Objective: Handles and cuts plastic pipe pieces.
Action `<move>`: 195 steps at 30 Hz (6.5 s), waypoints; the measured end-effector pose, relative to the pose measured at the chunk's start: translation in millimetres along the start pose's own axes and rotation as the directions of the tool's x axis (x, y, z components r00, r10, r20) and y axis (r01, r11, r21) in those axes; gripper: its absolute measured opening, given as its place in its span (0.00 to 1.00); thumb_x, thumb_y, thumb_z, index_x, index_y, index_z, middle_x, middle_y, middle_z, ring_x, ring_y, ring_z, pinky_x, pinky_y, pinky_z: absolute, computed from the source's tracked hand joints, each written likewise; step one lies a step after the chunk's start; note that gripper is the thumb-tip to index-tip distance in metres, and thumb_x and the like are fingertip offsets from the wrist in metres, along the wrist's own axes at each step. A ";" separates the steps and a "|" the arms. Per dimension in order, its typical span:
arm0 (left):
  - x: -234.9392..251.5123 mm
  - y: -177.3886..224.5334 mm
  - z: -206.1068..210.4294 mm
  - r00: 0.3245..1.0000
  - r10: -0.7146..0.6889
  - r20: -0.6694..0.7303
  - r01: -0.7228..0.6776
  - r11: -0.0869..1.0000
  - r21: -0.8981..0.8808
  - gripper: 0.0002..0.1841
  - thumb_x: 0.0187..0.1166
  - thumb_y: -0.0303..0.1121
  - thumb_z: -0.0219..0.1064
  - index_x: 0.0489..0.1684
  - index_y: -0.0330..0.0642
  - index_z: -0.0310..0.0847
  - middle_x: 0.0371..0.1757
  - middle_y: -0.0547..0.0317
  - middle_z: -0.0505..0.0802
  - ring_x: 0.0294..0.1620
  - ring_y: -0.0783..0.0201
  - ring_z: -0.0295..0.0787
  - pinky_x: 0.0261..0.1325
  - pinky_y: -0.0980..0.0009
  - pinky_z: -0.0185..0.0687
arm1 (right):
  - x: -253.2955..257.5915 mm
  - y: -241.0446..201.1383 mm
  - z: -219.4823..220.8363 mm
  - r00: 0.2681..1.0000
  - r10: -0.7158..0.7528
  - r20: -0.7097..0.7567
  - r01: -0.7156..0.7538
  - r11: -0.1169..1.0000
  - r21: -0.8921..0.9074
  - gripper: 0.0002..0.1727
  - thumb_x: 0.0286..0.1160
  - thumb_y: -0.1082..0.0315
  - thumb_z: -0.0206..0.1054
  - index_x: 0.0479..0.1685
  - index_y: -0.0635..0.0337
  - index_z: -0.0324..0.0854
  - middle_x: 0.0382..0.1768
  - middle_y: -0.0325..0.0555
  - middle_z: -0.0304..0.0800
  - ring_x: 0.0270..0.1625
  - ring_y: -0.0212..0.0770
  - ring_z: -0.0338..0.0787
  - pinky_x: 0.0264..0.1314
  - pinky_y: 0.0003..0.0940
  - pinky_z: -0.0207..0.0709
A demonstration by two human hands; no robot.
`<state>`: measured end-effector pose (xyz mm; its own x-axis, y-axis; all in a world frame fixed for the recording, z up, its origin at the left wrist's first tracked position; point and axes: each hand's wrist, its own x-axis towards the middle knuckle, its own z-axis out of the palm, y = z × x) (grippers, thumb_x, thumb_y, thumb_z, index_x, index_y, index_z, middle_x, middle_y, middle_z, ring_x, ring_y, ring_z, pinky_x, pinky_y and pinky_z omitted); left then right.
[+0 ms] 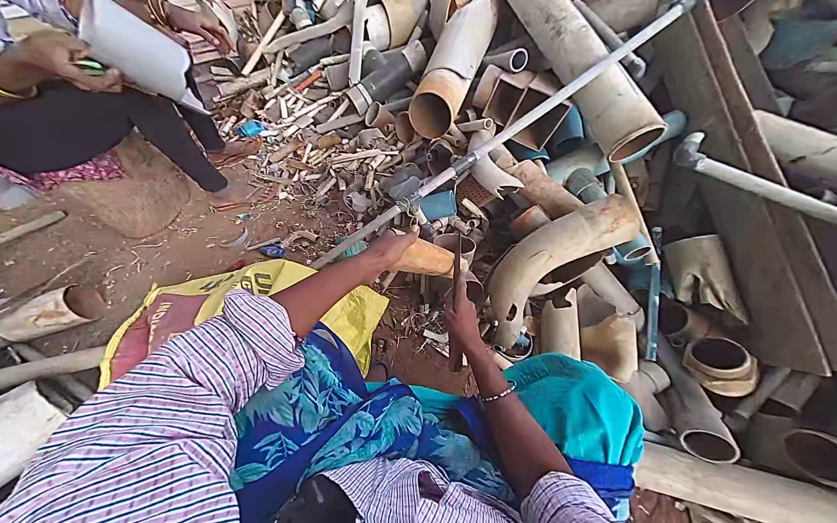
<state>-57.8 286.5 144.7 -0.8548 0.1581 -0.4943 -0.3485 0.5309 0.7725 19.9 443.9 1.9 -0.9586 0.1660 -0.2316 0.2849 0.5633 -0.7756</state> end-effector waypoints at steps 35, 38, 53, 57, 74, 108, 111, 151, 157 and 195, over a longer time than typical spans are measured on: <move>-13.3 5.3 -6.8 0.966 0.149 0.212 -0.201 0.947 0.251 0.29 0.89 0.43 0.63 0.73 0.21 0.71 0.72 0.26 0.80 0.73 0.39 0.78 0.73 0.43 0.71 | -14.2 -12.3 -2.2 0.990 -0.068 -0.124 0.059 0.995 -0.075 0.45 0.86 0.75 0.56 0.97 0.56 0.31 0.47 0.78 0.87 0.44 0.72 0.89 0.53 0.68 0.76; -9.5 4.9 -6.2 0.971 0.131 0.200 -0.180 0.952 0.250 0.28 0.89 0.42 0.62 0.74 0.22 0.71 0.73 0.27 0.80 0.74 0.40 0.78 0.74 0.42 0.70 | -21.7 -25.3 4.7 0.954 -0.243 -0.177 0.226 0.968 -0.108 0.42 0.85 0.77 0.54 0.96 0.63 0.34 0.39 0.74 0.87 0.37 0.69 0.88 0.47 0.66 0.78; -14.4 6.6 -4.4 0.970 0.135 0.203 -0.190 0.940 0.283 0.29 0.89 0.42 0.62 0.74 0.21 0.70 0.74 0.26 0.79 0.78 0.39 0.75 0.79 0.42 0.67 | 1.6 15.7 8.3 0.991 0.030 -0.134 -0.021 0.997 0.071 0.48 0.83 0.75 0.58 0.98 0.53 0.27 0.51 0.78 0.85 0.43 0.68 0.89 0.49 0.66 0.78; -23.9 10.8 -3.4 0.966 0.142 0.215 -0.214 0.908 0.361 0.31 0.89 0.44 0.62 0.76 0.20 0.68 0.75 0.24 0.78 0.79 0.36 0.74 0.80 0.40 0.65 | -0.1 17.1 8.2 0.989 0.022 -0.146 -0.005 0.993 0.115 0.46 0.84 0.75 0.56 0.97 0.55 0.30 0.51 0.75 0.87 0.39 0.65 0.88 0.46 0.64 0.79; -29.9 21.9 -1.9 0.954 0.206 0.219 -0.250 0.948 0.196 0.27 0.92 0.42 0.58 0.72 0.21 0.72 0.72 0.26 0.80 0.76 0.41 0.77 0.78 0.46 0.67 | -15.7 -12.4 -11.1 0.912 -0.229 -0.341 0.263 0.963 0.057 0.43 0.83 0.76 0.53 0.96 0.63 0.33 0.55 0.83 0.83 0.44 0.72 0.88 0.51 0.67 0.76; 2.9 3.0 7.1 0.976 0.112 0.185 -0.158 0.954 0.256 0.30 0.89 0.46 0.61 0.75 0.24 0.71 0.73 0.28 0.81 0.77 0.41 0.76 0.81 0.44 0.66 | -3.8 -2.4 -4.6 0.989 -0.056 -0.140 0.056 0.998 -0.003 0.45 0.83 0.74 0.56 0.97 0.59 0.33 0.40 0.67 0.89 0.36 0.61 0.89 0.47 0.60 0.80; -1.8 4.2 2.0 0.972 0.141 0.187 -0.180 0.962 0.208 0.30 0.89 0.45 0.62 0.73 0.22 0.72 0.73 0.27 0.81 0.76 0.40 0.77 0.80 0.43 0.67 | 4.4 16.9 -0.2 0.985 -0.032 -0.172 0.048 0.994 0.093 0.48 0.81 0.75 0.59 0.98 0.54 0.31 0.53 0.78 0.86 0.46 0.72 0.90 0.52 0.71 0.78; -14.0 13.4 6.3 0.963 0.145 0.226 -0.203 0.945 0.258 0.30 0.91 0.46 0.58 0.72 0.19 0.72 0.73 0.24 0.79 0.77 0.37 0.76 0.79 0.42 0.65 | 21.9 38.5 -12.2 0.943 0.111 -0.313 0.153 0.693 0.705 0.38 0.89 0.76 0.42 0.96 0.52 0.30 0.45 0.51 0.86 0.18 0.28 0.81 0.17 0.25 0.75; -13.7 14.8 8.1 0.967 0.142 0.213 -0.200 0.938 0.284 0.32 0.91 0.47 0.59 0.73 0.19 0.72 0.74 0.23 0.79 0.79 0.36 0.74 0.80 0.40 0.64 | 32.6 38.1 11.7 0.960 0.209 -0.186 0.000 0.666 0.746 0.36 0.92 0.74 0.40 0.97 0.44 0.33 0.48 0.55 0.85 0.22 0.34 0.84 0.19 0.28 0.75; -13.3 6.4 6.5 0.965 0.146 0.218 -0.202 0.943 0.263 0.31 0.91 0.45 0.59 0.74 0.19 0.70 0.75 0.23 0.78 0.79 0.36 0.73 0.81 0.41 0.64 | 34.3 52.1 20.8 0.929 0.314 -0.195 -0.034 0.597 0.801 0.35 0.90 0.75 0.40 0.95 0.44 0.38 0.51 0.52 0.82 0.22 0.33 0.81 0.20 0.29 0.73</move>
<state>-46.2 293.2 153.6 -0.7918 0.4115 -0.4513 -0.0549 0.6880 0.7236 2.0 462.1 -58.6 -0.8012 0.4893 -0.3444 0.2038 -0.3180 -0.9259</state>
